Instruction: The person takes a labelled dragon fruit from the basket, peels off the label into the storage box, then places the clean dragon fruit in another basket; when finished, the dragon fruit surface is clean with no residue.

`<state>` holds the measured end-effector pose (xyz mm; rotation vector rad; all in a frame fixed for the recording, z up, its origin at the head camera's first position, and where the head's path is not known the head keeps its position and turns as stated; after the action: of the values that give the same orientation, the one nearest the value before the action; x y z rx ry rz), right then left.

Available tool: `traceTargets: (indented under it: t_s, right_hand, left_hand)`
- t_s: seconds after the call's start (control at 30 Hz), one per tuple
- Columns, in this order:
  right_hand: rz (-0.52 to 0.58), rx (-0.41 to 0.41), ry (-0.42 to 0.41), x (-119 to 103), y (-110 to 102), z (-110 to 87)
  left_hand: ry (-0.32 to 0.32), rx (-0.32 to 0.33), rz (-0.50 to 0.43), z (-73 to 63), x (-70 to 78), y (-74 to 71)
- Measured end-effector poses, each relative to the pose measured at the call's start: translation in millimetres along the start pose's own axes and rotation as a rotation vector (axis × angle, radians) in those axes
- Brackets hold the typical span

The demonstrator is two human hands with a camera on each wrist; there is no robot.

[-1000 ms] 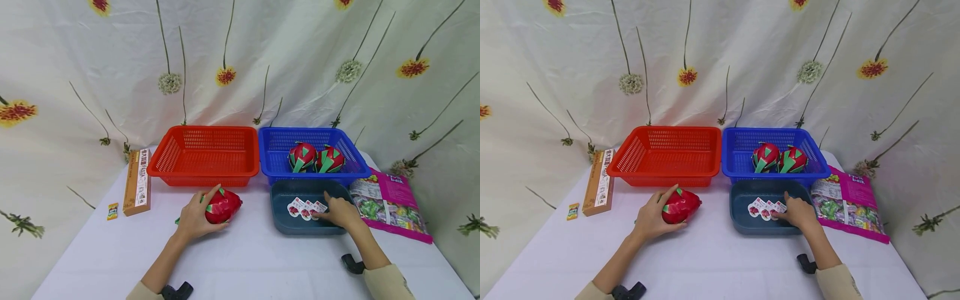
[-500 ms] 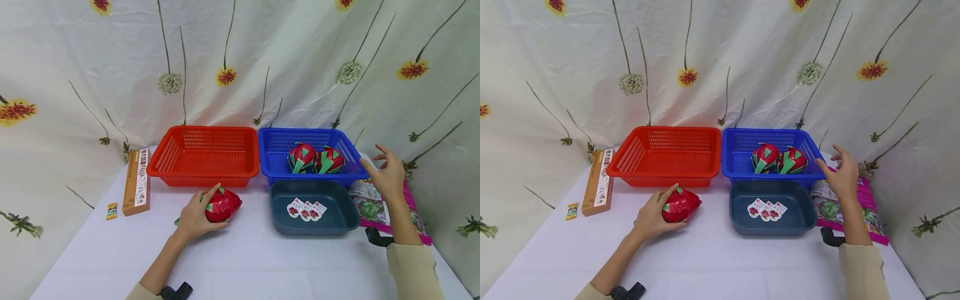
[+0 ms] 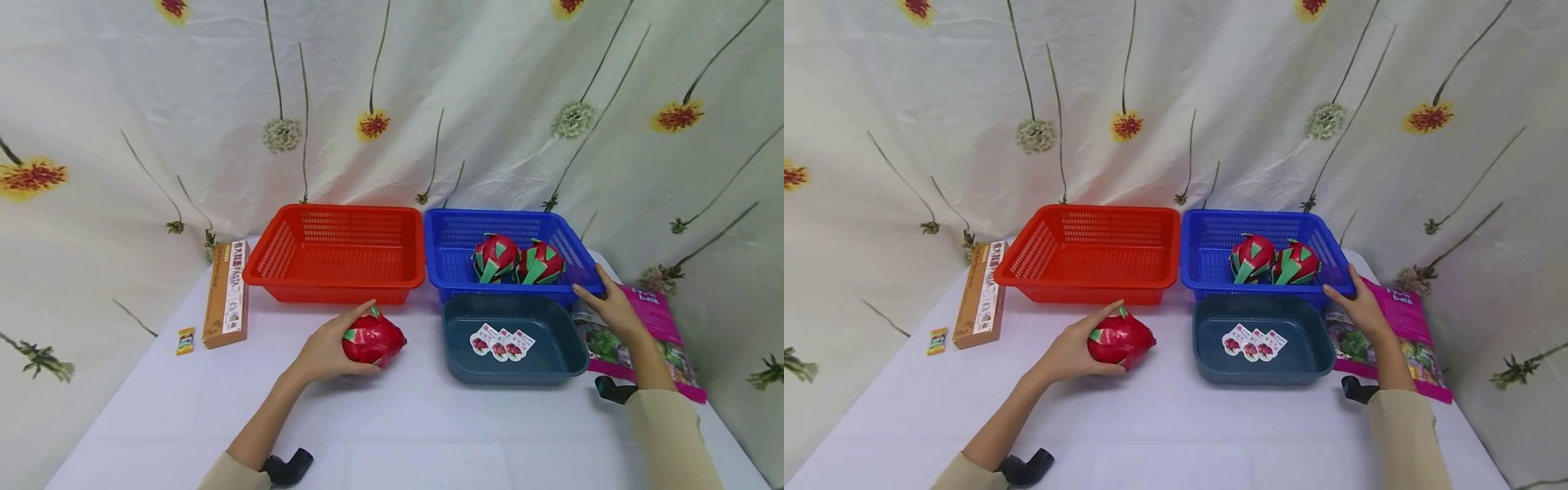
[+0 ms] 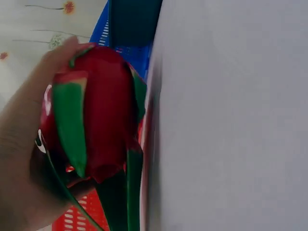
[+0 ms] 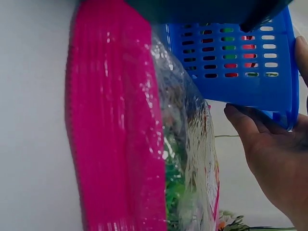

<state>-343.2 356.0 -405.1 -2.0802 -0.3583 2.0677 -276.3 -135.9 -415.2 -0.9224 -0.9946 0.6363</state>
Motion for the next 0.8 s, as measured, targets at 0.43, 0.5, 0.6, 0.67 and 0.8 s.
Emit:
traceTargets:
  t_s: [0.43, 0.5, 0.6, 0.67, 0.8]
  right_hand:
    - [0.026, 0.07, -0.027, 6.6, -3.1, -0.6]
    - [0.029, 0.075, -0.03, 8.8, -4.3, -0.3]
    - [0.04, 0.078, -0.036, 11.1, -4.8, -0.1]
    - [0.048, 0.08, -0.047, 11.6, -4.7, 0.4]
    - [0.055, 0.081, -0.067, 10.3, -3.0, 1.9]
  left_hand:
    - [0.219, 0.339, -0.141, 132.5, 128.5, -57.6]
    - [0.236, 0.337, -0.138, 158.1, 143.8, -49.2]
    - [0.25, 0.266, -0.134, 189.8, 160.1, -27.8]
    - [0.248, 0.203, -0.117, 204.9, 166.3, -11.7]
    - [0.221, 0.095, -0.026, 222.3, 171.4, 15.8]
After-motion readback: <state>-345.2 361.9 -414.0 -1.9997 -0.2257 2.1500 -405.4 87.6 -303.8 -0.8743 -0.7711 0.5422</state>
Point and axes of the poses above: each hand's wrist, its own z-axis towards the middle knuckle, its own y-axis out of the palm, x = y × z, the point moved 7 cm from there along z, towards the middle knuckle, and after that the axes turned 11 degrees about z, right-handed, at the moved point
